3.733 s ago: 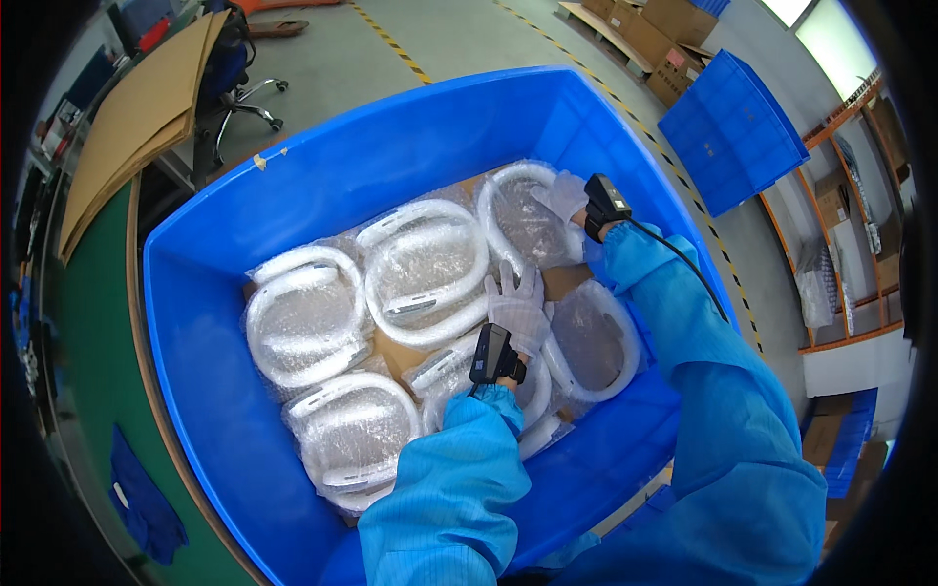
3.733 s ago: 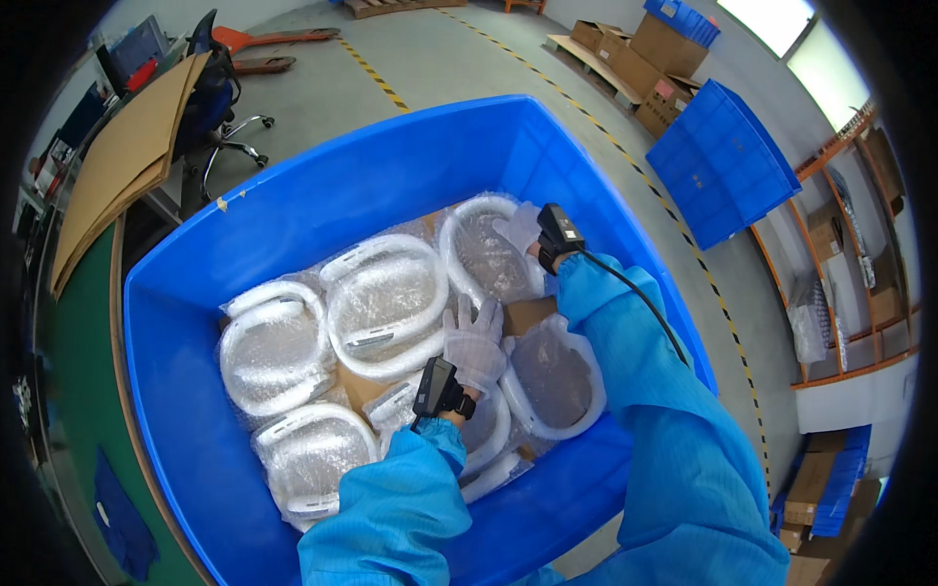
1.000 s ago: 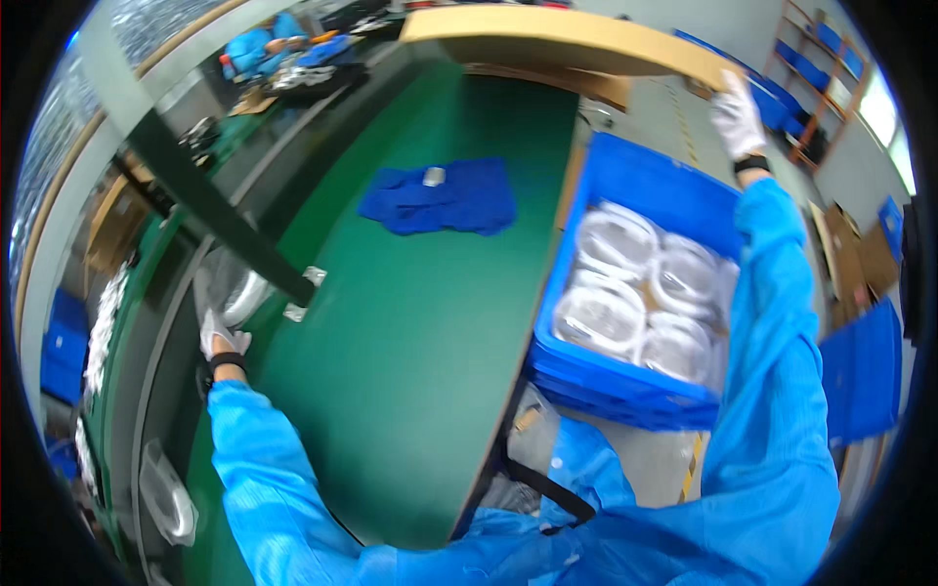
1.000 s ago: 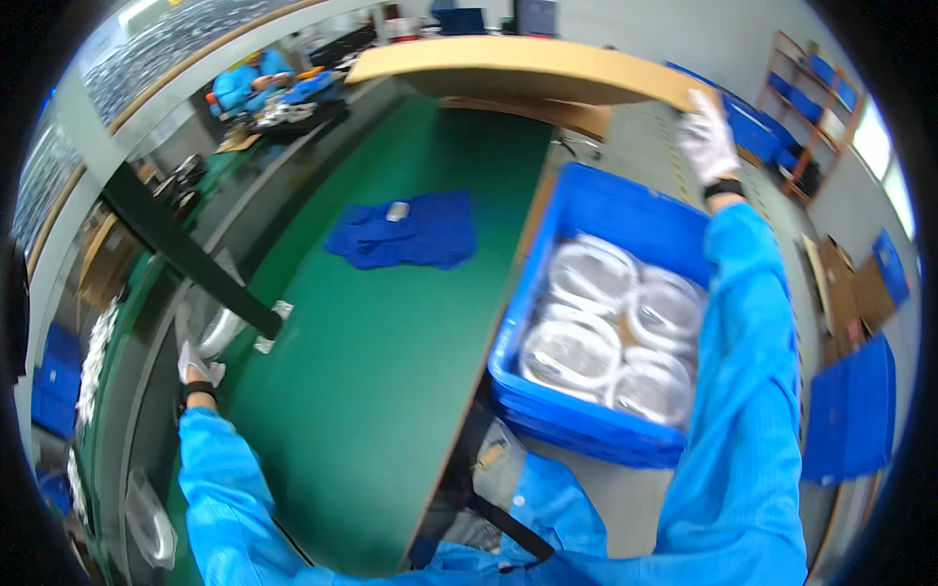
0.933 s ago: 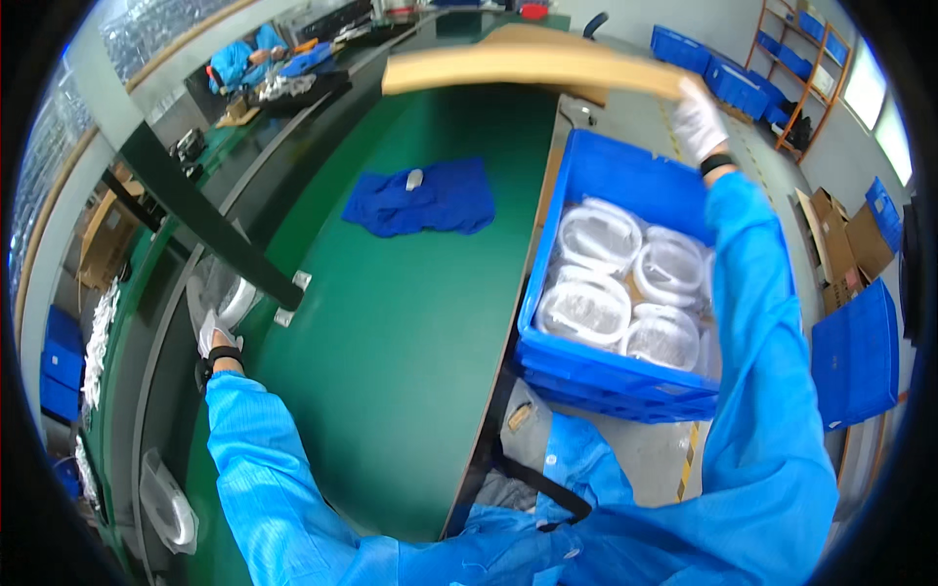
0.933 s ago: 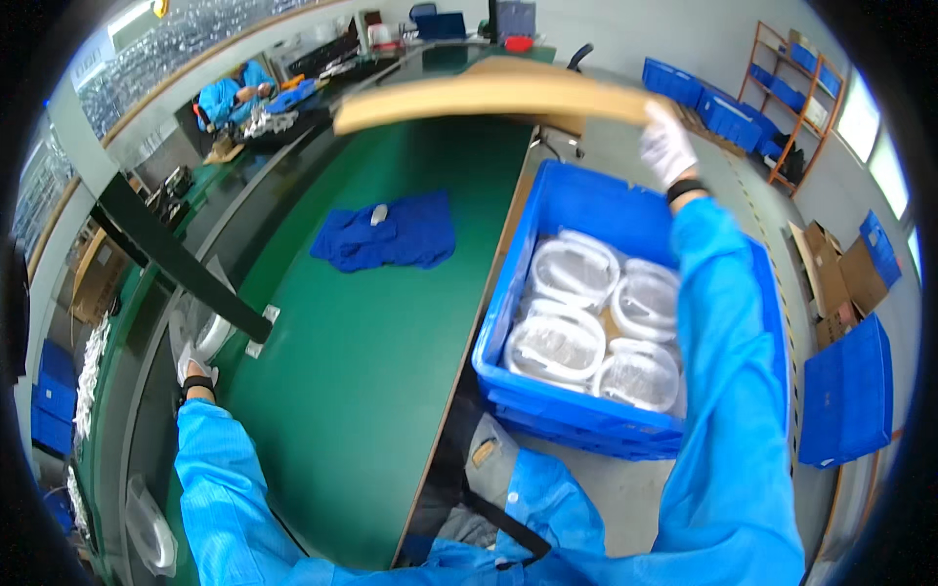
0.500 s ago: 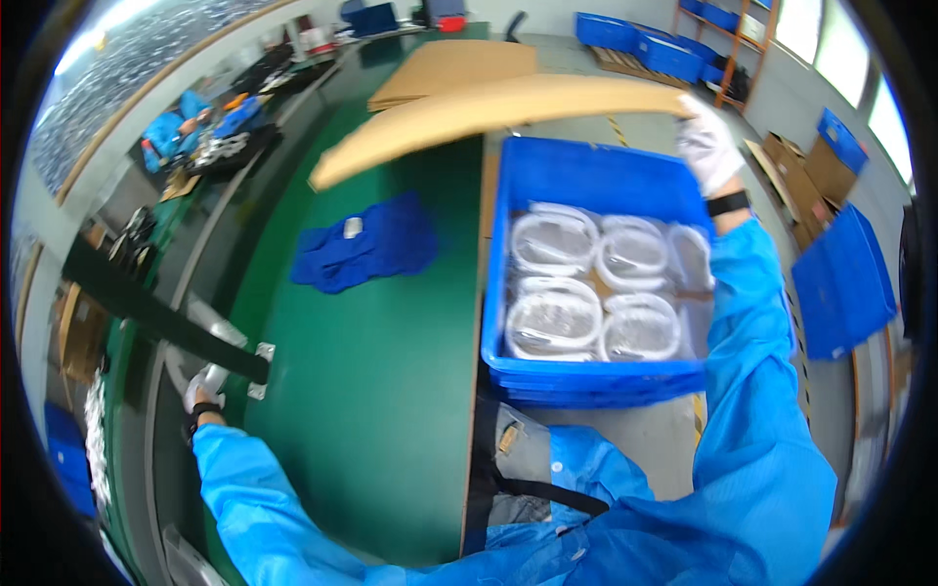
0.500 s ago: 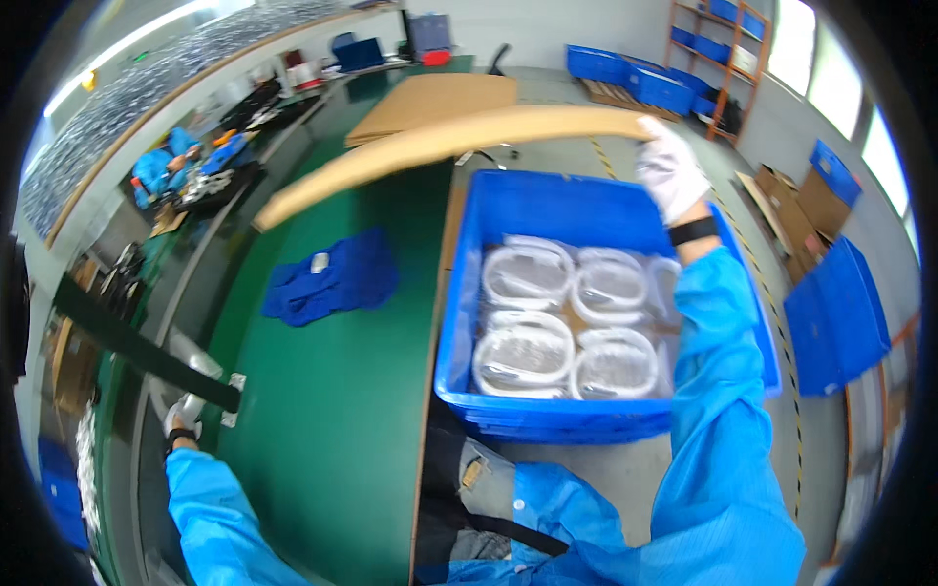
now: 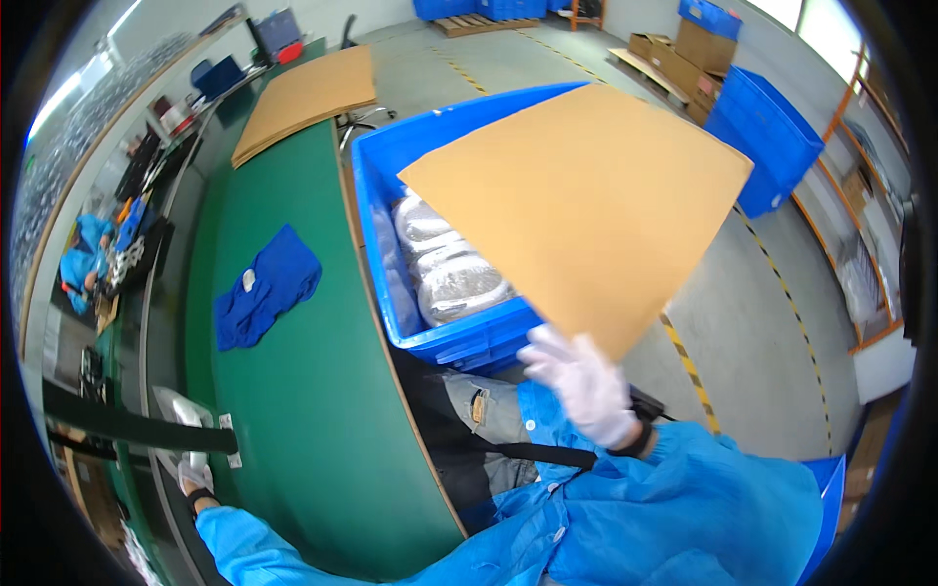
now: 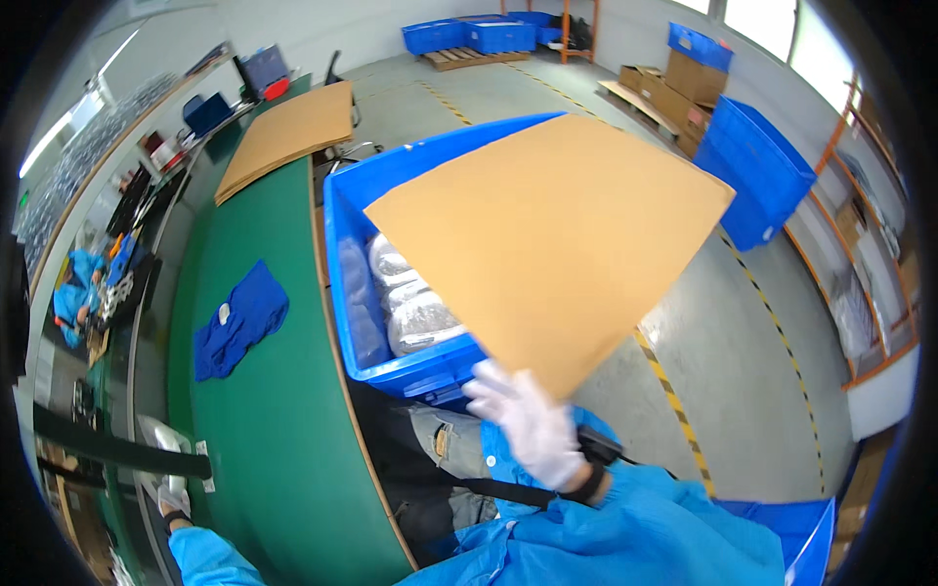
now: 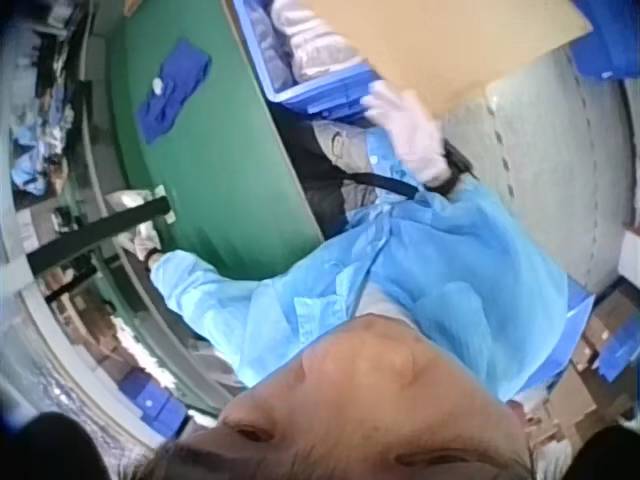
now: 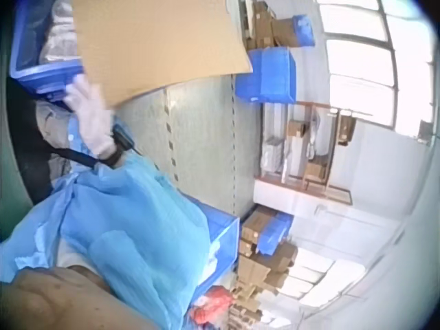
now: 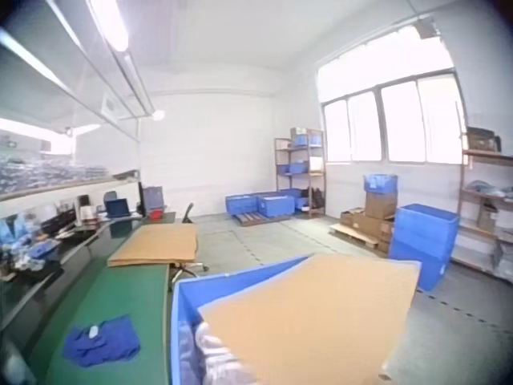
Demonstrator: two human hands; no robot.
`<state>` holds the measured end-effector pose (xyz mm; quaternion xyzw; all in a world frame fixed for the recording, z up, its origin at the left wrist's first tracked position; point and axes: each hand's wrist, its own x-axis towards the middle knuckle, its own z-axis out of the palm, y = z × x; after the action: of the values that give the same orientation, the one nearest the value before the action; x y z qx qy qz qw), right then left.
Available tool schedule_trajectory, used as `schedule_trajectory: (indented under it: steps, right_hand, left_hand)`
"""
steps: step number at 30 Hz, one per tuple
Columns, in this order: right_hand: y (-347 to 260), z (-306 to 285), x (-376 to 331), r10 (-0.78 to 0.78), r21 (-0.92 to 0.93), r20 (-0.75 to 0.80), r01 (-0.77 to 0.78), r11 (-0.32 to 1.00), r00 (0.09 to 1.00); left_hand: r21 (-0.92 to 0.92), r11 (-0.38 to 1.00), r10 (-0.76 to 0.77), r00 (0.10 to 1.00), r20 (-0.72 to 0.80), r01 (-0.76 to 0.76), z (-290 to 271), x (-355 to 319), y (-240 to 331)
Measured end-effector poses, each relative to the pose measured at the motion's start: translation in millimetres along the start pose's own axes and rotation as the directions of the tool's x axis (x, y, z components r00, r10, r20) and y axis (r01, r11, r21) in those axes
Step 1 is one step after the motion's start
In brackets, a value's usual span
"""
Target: Packing white plastic U-shaped parts wrapped in bubble wrap into a large blue bin, then placing a cardboard separator over them.
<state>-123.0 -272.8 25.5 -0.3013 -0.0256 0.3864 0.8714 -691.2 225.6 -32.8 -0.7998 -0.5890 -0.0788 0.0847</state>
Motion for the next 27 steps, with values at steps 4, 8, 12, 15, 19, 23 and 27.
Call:
schedule_trajectory:
  steps: [4,8,12,15,19,23,27]
  right_hand:
    - [26.2,-41.2,16.5,0.323,-0.582,0.270,-0.113,0.806,0.907]
    - [-16.1,-70.3,6.4,0.301,-0.005,0.122,-0.303,0.953,0.946]
    - [-87.9,-115.7,11.9,-0.005,0.034,-0.086,0.008,0.999,0.996]
    - [-142.4,-114.3,26.9,-0.104,-0.014,-0.140,0.103,0.995,0.985]
    - [-201.3,-49.1,52.3,-0.362,-0.283,0.107,0.377,0.882,0.926]
    - [-198.6,-12.5,86.5,-0.390,-0.474,0.110,0.393,0.788,0.914]
    - [-113.4,1.5,129.8,-0.391,-0.551,0.035,0.344,0.760,0.920]
  left_hand:
    - [-0.014,1.000,-0.011,0.998,-0.060,0.010,-23.3,-34.3,2.3]
    - [-0.413,0.862,-0.320,0.947,0.009,0.295,3.2,-38.2,-69.1]
    - [-0.266,0.835,-0.486,0.872,0.053,0.482,0.7,-27.6,-30.0]
    - [-0.030,0.937,-0.347,0.915,-0.205,0.349,-21.4,-56.5,9.9]
    - [-0.334,0.890,-0.372,0.918,-0.137,0.310,-43.7,-91.8,-12.8]
    - [-0.335,0.893,-0.395,0.879,-0.267,0.299,-65.2,-134.1,-2.8]
    - [-0.467,0.795,-0.514,0.839,-0.179,0.387,-116.8,-174.0,100.1]
